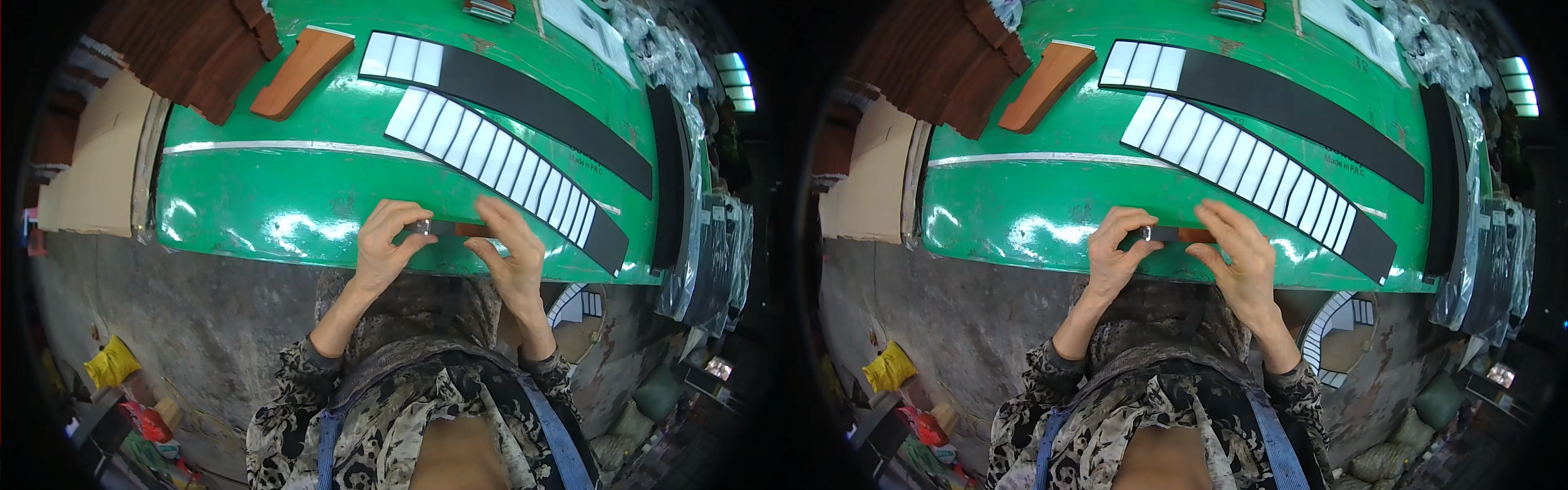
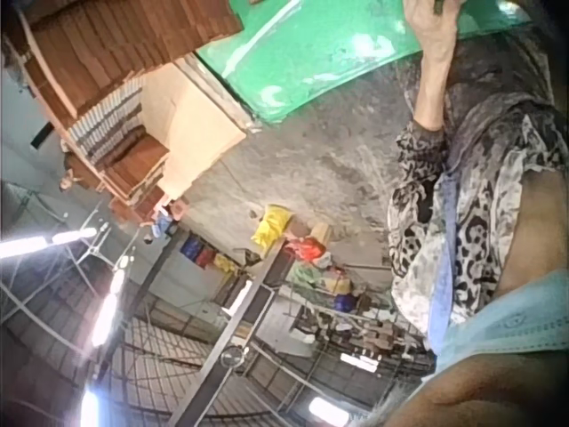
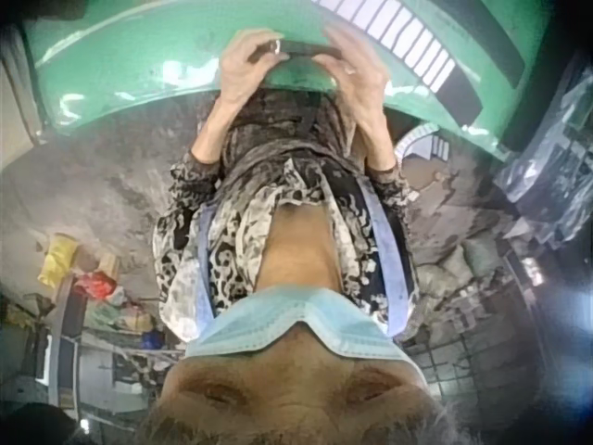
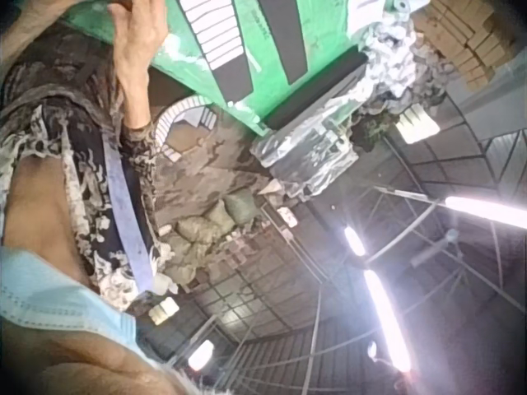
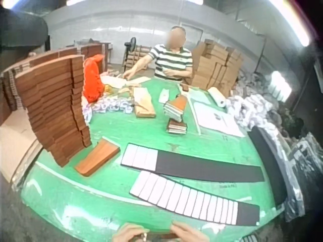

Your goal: Applying white adhesive labels to small brown wooden blocks on a workbench in a factory setting.

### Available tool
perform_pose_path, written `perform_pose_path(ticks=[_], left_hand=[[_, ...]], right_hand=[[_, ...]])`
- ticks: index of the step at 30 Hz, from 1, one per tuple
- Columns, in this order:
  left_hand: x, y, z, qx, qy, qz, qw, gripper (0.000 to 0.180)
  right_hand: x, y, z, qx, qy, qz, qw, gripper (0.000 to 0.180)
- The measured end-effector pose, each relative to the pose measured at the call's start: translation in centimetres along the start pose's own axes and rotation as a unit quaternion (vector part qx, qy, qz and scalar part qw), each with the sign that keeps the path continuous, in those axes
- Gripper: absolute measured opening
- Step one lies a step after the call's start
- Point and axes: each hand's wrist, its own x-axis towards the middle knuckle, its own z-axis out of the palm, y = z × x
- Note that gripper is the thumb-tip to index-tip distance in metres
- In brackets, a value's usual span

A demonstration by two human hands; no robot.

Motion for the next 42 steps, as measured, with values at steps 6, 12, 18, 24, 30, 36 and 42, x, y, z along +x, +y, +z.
perform_pose_path(ticks=[6,12,18,24,30,36,42], left_hand=[[0.1,0.6,0.5,0.103,0.025,0.075,0.992,0.030],[0.4,0.8,0.3,0.201,0.008,0.199,0.959,0.028],[-0.3,0.3,0.1,0.201,-0.001,0.195,0.960,0.032],[0.3,0.9,-0.6,0.272,-0.060,0.242,0.929,0.045],[0.2,0.4,0.6,0.247,-0.032,0.210,0.945,0.040],[0.3,0.1,0.1,0.248,-0.044,0.217,0.943,0.052],[0.3,0.1,-0.1,0.237,-0.058,0.199,0.949,0.050]], right_hand=[[-0.8,-0.2,0.8,-0.093,0.029,-0.133,0.986,0.042],[-1.4,0.4,1.7,-0.144,0.045,-0.182,0.972,0.039],[-1.3,0.2,0.4,-0.036,-0.035,-0.148,0.988,0.037],[5.5,0.4,-3.6,0.013,-0.038,-0.078,0.996,0.024],[14.6,7.0,-1.4,-0.118,-0.064,-0.139,0.981,0.013],[19.9,10.2,1.9,-0.215,-0.096,-0.175,0.956,0.023],[21.2,10.4,2.1,-0.237,-0.178,-0.178,0.938,0.028]])
